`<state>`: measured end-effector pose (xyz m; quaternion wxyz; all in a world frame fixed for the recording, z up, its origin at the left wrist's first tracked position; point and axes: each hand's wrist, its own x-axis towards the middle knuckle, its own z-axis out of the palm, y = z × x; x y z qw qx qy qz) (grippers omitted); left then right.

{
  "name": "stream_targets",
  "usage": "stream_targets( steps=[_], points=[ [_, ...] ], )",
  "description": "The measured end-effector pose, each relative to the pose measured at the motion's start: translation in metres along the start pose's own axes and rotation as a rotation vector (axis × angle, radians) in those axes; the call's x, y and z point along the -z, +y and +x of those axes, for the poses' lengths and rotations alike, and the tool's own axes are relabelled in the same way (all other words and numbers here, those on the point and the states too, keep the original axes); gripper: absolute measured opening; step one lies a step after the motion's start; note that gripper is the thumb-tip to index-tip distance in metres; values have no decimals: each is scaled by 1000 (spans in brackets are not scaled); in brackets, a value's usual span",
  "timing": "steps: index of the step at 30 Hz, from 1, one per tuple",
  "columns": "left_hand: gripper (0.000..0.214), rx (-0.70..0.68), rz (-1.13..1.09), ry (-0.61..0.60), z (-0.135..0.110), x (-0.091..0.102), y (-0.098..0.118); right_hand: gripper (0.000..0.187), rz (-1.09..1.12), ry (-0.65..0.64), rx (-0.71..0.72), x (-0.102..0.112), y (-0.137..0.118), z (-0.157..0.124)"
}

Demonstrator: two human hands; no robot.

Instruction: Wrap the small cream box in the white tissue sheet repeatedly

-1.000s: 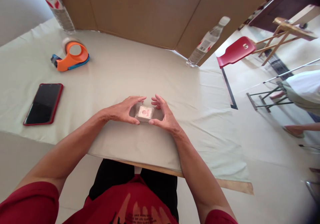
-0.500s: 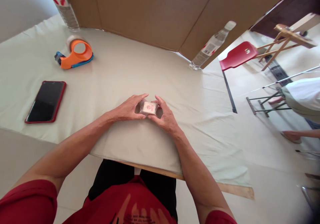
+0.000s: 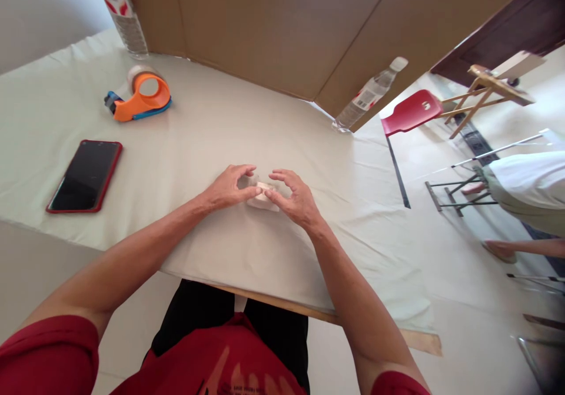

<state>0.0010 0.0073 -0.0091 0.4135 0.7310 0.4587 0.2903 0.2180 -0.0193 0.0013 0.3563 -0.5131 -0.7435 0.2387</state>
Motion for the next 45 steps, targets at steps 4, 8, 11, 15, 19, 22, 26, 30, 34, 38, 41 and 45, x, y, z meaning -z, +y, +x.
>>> stream_targets(
  steps=[4, 8, 11, 15, 19, 22, 26, 30, 34, 38, 41, 45],
  points=[
    [82, -67, 64, -35, 0, -10, -5, 17, 66, -7, -22, -10, 6, 20],
    [91, -79, 4, -29, 2, -13, -7, 20, 162, 53, -107, -13, 6, 39],
    [98, -119, -133, -7, 4, -14, -9, 21, 246, 105, -165, -11, 3, 55],
    [96, -129, -375, -4, 6, -10, -10, 20, 308, 160, -217, -3, 0, 75],
    [75, -119, -539, -53, 5, -4, -7, 19, 377, 160, -269, 4, 2, 93],
    [59, -51, -579, -150, 3, -2, -5, 21, 374, 162, -296, 6, 10, 106],
    [62, 15, -628, -229, 3, -5, -4, 23, 286, 305, -303, 10, 17, 107],
    [68, 22, -636, -171, 4, -6, -4, 27, 133, 374, -215, 12, 6, 71],
    [62, -8, -666, -170, 3, -7, -4, 40, -154, 228, -148, -2, -14, 28],
    [57, -8, -730, -151, 4, -7, -4, 31, -348, 149, -235, -14, -14, 16],
    [54, 10, -747, -106, 6, -4, -4, 13, -248, 209, -290, -6, 3, 18],
    [57, 103, -562, 36, 6, -1, -4, 21, 199, 305, -448, 10, 33, 11]
  ],
)
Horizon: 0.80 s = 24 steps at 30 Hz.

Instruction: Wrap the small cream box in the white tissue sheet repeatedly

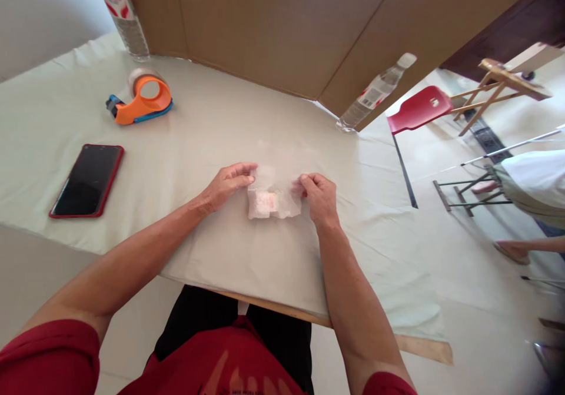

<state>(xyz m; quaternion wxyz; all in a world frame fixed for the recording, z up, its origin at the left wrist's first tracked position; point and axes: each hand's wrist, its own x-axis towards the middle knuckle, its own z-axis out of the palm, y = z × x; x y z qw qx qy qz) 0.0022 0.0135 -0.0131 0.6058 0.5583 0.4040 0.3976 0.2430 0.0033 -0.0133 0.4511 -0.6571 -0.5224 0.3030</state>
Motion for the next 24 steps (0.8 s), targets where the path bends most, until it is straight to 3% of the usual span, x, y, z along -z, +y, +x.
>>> stream_targets(
  steps=[3, 6, 9, 13, 17, 20, 24],
  points=[
    [56, -49, 298, 141, -3, -1, 0, 23, 131, -18, -144, 9, 15, 3],
    [49, -175, 489, 182, -6, -3, 0, 25, 84, 123, -25, 14, 17, 2],
    [46, -187, 556, 169, -7, -5, 1, 25, 8, 200, 123, 15, 4, -5],
    [48, -184, 566, 153, -6, -6, 0, 23, -97, -68, 219, 3, -13, -15],
    [55, -187, 518, 119, -7, -6, -1, 24, -337, -340, 359, -13, -13, -14],
    [69, -138, 404, 72, -6, -6, -1, 36, -431, -416, 419, -17, -14, -9],
    [88, -92, 317, 84, -5, -6, 1, 60, -317, -610, 549, -20, -30, 1]
  ],
)
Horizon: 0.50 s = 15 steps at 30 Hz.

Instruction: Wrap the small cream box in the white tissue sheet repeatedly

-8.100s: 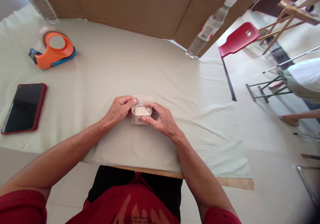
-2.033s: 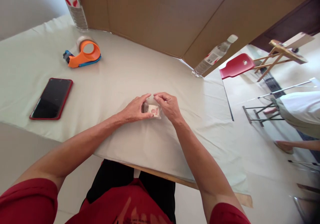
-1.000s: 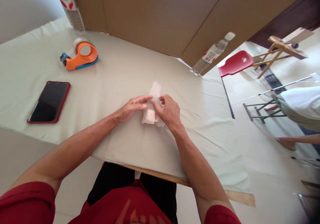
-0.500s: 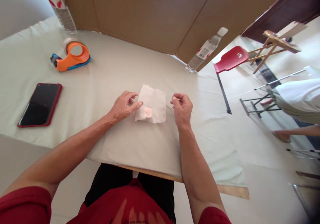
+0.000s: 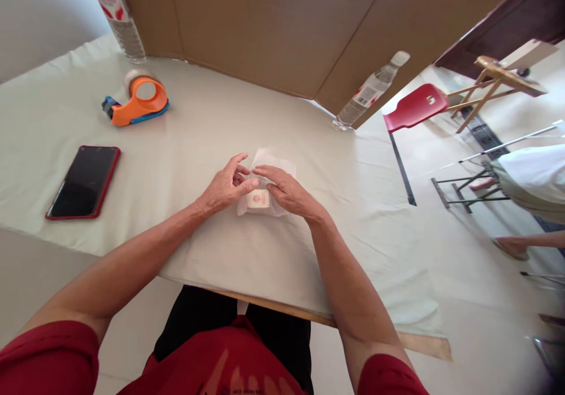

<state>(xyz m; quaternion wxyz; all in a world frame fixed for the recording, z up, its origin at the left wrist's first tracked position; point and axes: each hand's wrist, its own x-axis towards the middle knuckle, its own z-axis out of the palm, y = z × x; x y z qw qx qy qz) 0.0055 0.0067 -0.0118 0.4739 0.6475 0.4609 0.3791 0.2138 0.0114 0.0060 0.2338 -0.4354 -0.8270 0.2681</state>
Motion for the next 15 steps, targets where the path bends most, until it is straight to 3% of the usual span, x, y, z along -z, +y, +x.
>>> stream_targets(
  steps=[3, 5, 9, 11, 15],
  points=[
    [87, 38, 70, 51, 2, 3, 2, 59, 101, -119, 97, 6, -5, 11],
    [76, 74, 117, 109, 4, 6, 2, 54, 143, -143, 66, 8, -6, 14],
    [52, 181, 70, 196, 10, 16, 0, 37, 241, -11, -152, 11, -7, 0],
    [47, 221, 15, 204, 13, 19, -1, 31, 268, -5, -225, 12, -9, -11],
    [40, 219, 39, 235, 15, 19, -3, 33, 174, 25, -162, 5, -15, -31]
  ],
)
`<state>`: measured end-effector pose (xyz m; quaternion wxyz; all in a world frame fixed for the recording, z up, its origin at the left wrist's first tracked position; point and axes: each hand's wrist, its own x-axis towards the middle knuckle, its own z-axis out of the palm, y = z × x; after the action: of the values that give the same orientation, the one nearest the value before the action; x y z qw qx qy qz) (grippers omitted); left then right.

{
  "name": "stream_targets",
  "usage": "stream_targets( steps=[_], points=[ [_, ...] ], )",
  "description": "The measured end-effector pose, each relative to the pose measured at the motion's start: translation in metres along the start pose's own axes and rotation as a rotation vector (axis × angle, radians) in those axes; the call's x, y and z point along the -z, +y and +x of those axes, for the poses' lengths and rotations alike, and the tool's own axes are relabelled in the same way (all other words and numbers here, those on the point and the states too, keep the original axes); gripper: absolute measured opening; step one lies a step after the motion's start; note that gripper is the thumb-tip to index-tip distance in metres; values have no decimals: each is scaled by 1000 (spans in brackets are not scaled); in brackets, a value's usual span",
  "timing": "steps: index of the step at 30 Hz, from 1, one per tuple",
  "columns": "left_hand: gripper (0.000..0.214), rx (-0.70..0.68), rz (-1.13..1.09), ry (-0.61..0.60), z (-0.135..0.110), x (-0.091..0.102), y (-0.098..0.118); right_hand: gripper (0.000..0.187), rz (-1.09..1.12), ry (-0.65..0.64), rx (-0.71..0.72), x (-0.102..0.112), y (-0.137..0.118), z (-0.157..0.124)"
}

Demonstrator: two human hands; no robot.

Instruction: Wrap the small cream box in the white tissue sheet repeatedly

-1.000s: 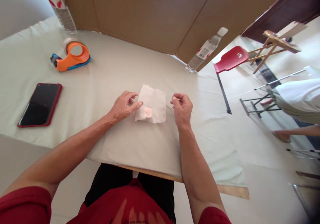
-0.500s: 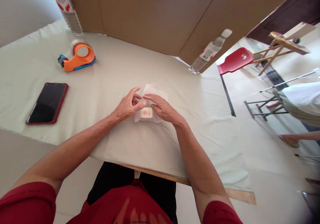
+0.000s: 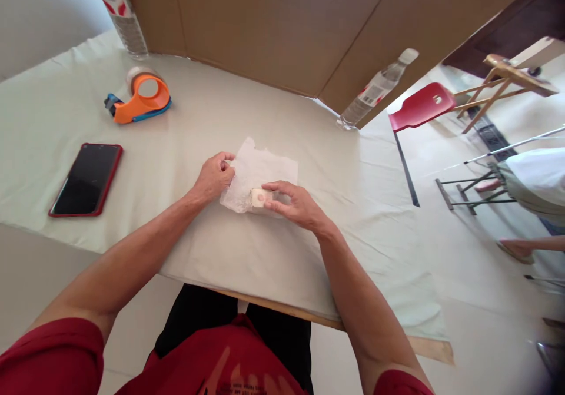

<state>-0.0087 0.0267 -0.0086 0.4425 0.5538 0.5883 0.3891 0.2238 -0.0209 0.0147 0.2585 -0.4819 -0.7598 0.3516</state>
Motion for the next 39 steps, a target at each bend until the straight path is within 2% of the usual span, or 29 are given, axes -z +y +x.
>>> stream_targets(
  steps=[4, 7, 11, 15, 18, 22, 26, 30, 35, 37, 39],
  points=[
    [44, 0, -2, -1, 1, -2, -3, 30, -143, 95, 211, -11, -3, -20],
    [47, 17, -38, -11, 2, -2, -5, 21, -242, 80, 259, -18, -9, -40],
    [48, 30, -80, 14, 5, -1, -9, 13, -231, 85, 207, -26, -12, -61],
    [53, 10, -91, -20, 8, 1, -15, 30, -109, 151, 51, -32, -15, -60],
    [55, 13, -83, -51, 7, 2, -15, 42, -103, 129, -55, -35, -19, -50],
    [47, 2, -20, -29, 4, 1, -9, 41, -190, 86, -44, -34, -21, -43],
    [46, -15, 39, -7, 4, -1, -8, 42, -345, 84, 47, -32, -19, -49],
    [41, -29, 63, -1, 6, 0, -12, 39, -304, 310, 13, -18, -12, -63],
    [41, -46, 58, -6, 5, 0, -13, 41, -208, 615, -198, 26, 20, -87],
    [41, -48, 58, -5, 4, 1, -11, 43, -235, 670, -293, 43, 42, -100],
    [41, -36, 67, -4, 3, 1, -9, 48, -287, 630, -398, 55, 63, -111]
  ],
)
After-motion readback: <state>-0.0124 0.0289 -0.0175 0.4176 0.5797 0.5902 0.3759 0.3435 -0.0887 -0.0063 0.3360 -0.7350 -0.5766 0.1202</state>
